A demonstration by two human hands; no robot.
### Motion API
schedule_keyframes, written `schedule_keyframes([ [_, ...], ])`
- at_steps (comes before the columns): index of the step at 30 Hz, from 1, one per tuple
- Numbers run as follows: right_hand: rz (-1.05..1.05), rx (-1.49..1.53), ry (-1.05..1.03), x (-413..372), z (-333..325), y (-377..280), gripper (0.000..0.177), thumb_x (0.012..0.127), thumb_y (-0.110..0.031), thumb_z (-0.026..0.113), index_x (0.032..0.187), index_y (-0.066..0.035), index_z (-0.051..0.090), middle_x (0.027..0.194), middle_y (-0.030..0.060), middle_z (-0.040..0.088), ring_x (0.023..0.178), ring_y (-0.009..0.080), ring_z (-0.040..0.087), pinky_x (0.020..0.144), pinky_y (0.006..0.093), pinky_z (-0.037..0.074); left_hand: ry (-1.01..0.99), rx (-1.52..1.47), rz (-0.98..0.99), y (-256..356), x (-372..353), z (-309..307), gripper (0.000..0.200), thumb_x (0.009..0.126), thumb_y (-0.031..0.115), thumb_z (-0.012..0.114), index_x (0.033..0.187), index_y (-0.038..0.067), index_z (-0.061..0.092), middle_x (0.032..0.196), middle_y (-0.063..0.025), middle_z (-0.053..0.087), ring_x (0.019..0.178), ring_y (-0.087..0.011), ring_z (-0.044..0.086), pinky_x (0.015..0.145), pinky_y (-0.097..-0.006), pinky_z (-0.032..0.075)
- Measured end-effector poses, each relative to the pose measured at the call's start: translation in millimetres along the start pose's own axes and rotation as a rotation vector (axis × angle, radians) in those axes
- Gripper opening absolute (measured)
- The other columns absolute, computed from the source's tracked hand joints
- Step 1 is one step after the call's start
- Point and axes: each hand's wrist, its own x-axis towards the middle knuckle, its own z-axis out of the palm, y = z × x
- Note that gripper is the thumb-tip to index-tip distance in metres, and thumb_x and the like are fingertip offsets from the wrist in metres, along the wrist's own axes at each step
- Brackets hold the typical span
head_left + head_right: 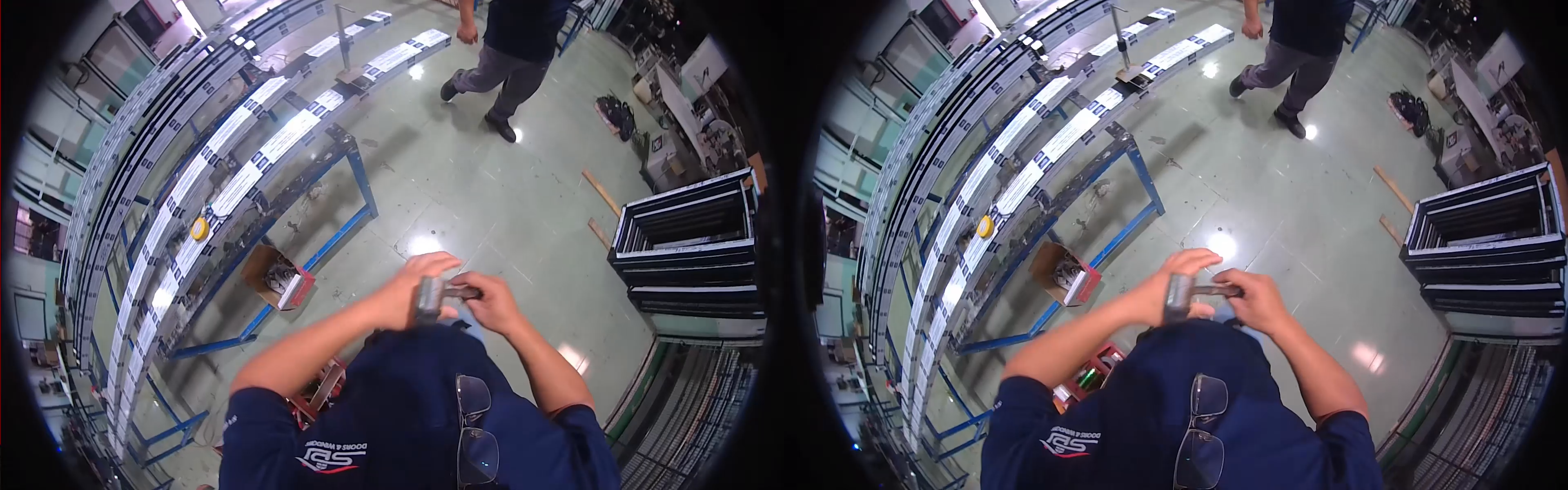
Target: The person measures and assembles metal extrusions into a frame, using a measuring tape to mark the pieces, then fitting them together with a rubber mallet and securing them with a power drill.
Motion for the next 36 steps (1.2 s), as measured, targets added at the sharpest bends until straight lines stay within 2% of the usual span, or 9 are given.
schedule_keyframes([
  [3, 0.011, -0.021, 0.196, 25, -32, 10, 0.026, 0.080, 0.003, 0.064, 0.105, -0.004, 0.070, 0.088, 0.0120, 0.072, 0.079, 0.0215, 0.071, 0.073, 0.0329, 0.055, -0.221, -0.041, -0.312, -58, 39, -55, 0.068, 0.090, 0.030, 0.075, 0.146, 0.008, 0.044, 0.139, -0.0168, 0.055, 0.133, -0.0316, 0.049, 0.110, -0.0438, 0.041],
  [7, 0.044, 0.069, 0.242, 83, -51, 32, 0.023, 0.082, 0.003, 0.064, 0.103, -0.003, 0.070, 0.082, 0.0081, 0.071, 0.073, 0.0177, 0.067, 0.069, 0.0299, 0.052, 0.118, -0.079, -0.560, -154, 105, -135, 0.070, 0.087, 0.032, 0.077, 0.143, 0.005, 0.046, 0.134, -0.0124, 0.061, 0.128, -0.0265, 0.055, 0.109, -0.0401, 0.042],
  [12, 0.070, 0.047, 0.219, 206, -72, 78, 0.013, 0.085, -0.007, 0.072, 0.097, -0.003, 0.070, 0.071, 0.0039, 0.062, 0.065, 0.0104, 0.057, 0.062, 0.0278, 0.046, 0.475, 0.057, -0.673, -252, 177, -223, 0.079, 0.087, 0.037, 0.077, 0.147, 0.002, 0.041, 0.142, -0.0218, 0.054, 0.133, -0.0318, 0.051, 0.111, -0.0417, 0.040],
  [14, 0.166, 0.084, 0.063, 253, -95, 68, 0.014, 0.085, -0.013, 0.073, 0.092, -0.003, 0.068, 0.069, 0.0056, 0.062, 0.062, 0.0120, 0.054, 0.061, 0.0306, 0.046, 0.467, 0.106, -0.747, -272, 197, -250, 0.084, 0.085, 0.039, 0.079, 0.148, 0.000, 0.039, 0.144, -0.0238, 0.051, 0.134, -0.0331, 0.050, 0.111, -0.0417, 0.040],
  [18, 0.142, 0.068, 0.095, 343, -105, 69, 0.019, 0.093, -0.022, 0.067, 0.093, -0.003, 0.066, 0.068, 0.0121, 0.059, 0.061, 0.0225, 0.055, 0.062, 0.0362, 0.046, 0.416, 0.307, -0.801, -309, 239, -289, 0.099, 0.079, 0.047, 0.082, 0.150, -0.005, 0.034, 0.146, -0.0292, 0.046, 0.137, -0.0365, 0.046, 0.112, -0.0422, 0.038],
  [24, 0.286, 0.207, 0.272, 415, -46, 78, 0.019, 0.097, -0.022, 0.063, 0.102, -0.004, 0.062, 0.071, 0.0145, 0.061, 0.065, 0.0216, 0.057, 0.064, 0.0361, 0.047, 0.227, 0.372, -0.835, -380, 275, -318, 0.124, 0.067, 0.061, 0.085, 0.154, -0.004, 0.025, 0.157, -0.0297, 0.029, 0.147, -0.0390, 0.032, 0.119, -0.0448, 0.029],
  [27, 0.337, 0.513, 0.433, 444, 10, 91, 0.022, 0.100, -0.024, 0.059, 0.101, -0.002, 0.062, 0.071, 0.0026, 0.058, 0.067, 0.0116, 0.053, 0.063, 0.0306, 0.044, 0.147, 0.437, -0.846, -411, 283, -325, 0.139, 0.061, 0.071, 0.082, 0.159, 0.002, 0.011, 0.165, -0.0204, 0.018, 0.153, -0.0343, 0.017, 0.121, -0.0613, 0.012],
  [30, 0.373, 0.676, 0.501, 469, 56, 97, 0.026, 0.103, -0.027, 0.055, 0.099, -0.003, 0.062, 0.069, -0.0003, 0.052, 0.064, 0.0102, 0.049, 0.060, 0.0306, 0.042, 0.090, 0.470, -0.889, -418, 289, -326, 0.143, 0.061, 0.074, 0.080, 0.160, 0.005, 0.005, 0.166, -0.0184, 0.017, 0.154, -0.0326, 0.014, 0.120, -0.0644, 0.005],
  [36, 0.432, 0.650, 0.678, 508, 117, 103, 0.033, 0.105, -0.031, 0.048, 0.091, -0.002, 0.050, 0.069, 0.0129, 0.053, 0.062, 0.0246, 0.053, 0.062, 0.0409, 0.044, 0.075, 0.336, -0.877, -429, 295, -321, 0.143, 0.062, 0.074, 0.079, 0.160, 0.004, 0.001, 0.165, -0.0184, 0.019, 0.154, -0.0332, 0.016, 0.120, -0.0623, 0.002],
])
